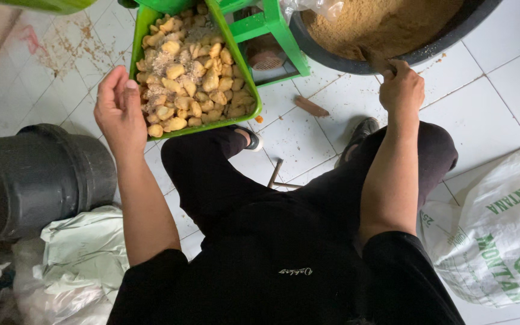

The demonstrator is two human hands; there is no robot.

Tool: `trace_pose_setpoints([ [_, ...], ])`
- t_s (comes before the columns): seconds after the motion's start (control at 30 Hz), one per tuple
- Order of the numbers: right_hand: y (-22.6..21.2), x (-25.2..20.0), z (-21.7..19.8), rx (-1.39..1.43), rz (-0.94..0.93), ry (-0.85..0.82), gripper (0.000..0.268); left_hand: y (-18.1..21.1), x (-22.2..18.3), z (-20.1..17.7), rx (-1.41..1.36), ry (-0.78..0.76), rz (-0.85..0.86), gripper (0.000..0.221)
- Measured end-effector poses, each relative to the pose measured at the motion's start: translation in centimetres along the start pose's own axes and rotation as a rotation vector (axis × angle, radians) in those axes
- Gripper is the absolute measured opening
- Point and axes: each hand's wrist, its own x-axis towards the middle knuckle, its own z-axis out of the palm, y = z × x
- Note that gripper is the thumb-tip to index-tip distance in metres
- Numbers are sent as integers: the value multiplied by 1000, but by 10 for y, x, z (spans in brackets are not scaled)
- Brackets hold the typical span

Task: The person uses a wooden stick to push whole cashews from a green tray into a green grinding machine. The person also uses their hands to guide the cashews into the machine's hopper. The processed cashew meal collects in a large black bowl placed beneath the machine's outlet.

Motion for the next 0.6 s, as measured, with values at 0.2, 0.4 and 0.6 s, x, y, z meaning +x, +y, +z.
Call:
trace_pose_setpoints([
  [0.2, 5, 0, 4, -16, 6, -39, 27, 4, -1, 2, -23, -3, -4, 34],
  [0.4, 1, 0, 7, -28, -1, -51, 27, 6, -2, 1, -44, -5, -51, 36],
  [0.6, -3, 2, 8, -47, 23, -86, 27, 3, 0, -1, -69, -37, 10, 37],
])
